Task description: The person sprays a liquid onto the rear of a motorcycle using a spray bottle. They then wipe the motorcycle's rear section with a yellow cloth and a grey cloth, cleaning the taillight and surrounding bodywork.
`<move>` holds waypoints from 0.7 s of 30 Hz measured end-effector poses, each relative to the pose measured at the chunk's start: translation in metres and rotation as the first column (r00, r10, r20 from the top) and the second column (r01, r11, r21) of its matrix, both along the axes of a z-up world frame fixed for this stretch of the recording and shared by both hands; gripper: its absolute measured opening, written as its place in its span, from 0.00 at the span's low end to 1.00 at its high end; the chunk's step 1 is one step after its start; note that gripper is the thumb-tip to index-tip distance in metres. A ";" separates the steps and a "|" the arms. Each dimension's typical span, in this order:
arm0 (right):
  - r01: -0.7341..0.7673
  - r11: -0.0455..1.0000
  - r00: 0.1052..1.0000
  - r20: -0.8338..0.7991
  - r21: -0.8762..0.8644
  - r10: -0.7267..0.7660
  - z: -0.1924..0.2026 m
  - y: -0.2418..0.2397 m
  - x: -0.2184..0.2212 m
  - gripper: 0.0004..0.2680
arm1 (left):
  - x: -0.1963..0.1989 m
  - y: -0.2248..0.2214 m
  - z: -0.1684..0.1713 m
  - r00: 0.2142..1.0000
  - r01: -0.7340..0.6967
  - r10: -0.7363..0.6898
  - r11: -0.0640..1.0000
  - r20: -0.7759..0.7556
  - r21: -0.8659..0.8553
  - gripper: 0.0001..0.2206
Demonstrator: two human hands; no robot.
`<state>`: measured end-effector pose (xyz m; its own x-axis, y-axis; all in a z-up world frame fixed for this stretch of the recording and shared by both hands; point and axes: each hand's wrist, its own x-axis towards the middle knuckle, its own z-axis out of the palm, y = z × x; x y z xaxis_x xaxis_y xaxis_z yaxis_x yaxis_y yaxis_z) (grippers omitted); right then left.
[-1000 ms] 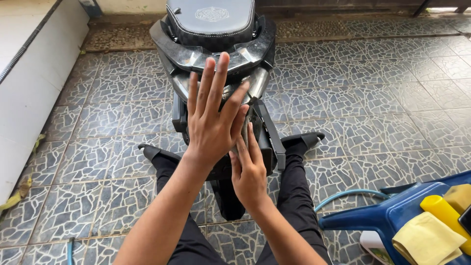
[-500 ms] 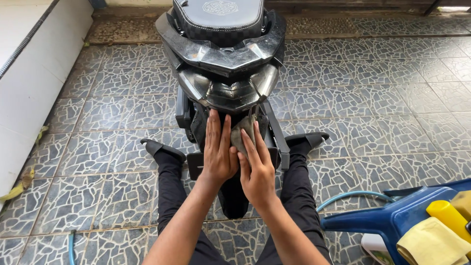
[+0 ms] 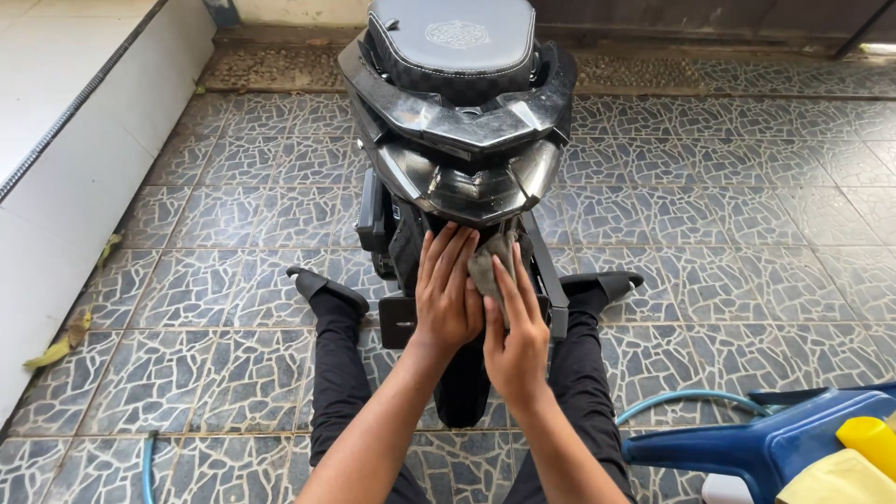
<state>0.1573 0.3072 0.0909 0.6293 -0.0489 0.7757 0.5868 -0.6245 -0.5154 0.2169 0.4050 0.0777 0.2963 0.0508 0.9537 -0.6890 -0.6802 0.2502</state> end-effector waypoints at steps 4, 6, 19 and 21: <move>0.019 1.000 0.999 0.027 0.002 -0.019 -0.017 -0.011 0.035 0.15 | 0.002 0.000 -0.002 0.999 -0.030 0.029 0.999 0.023 0.012 0.20; 0.023 1.000 0.997 0.072 -0.007 -0.022 -0.018 -0.023 0.065 0.13 | 0.002 -0.001 -0.002 0.998 -0.048 0.048 0.999 0.035 0.006 0.20; 0.070 0.996 0.997 -0.016 0.046 -0.069 -0.021 -0.011 0.004 0.14 | 0.002 -0.002 -0.004 0.998 -0.045 0.044 0.998 0.036 0.033 0.21; 0.076 0.997 0.996 0.049 0.013 -0.076 -0.026 -0.017 0.026 0.14 | 0.004 -0.004 -0.005 0.998 -0.044 0.044 0.999 0.053 -0.002 0.21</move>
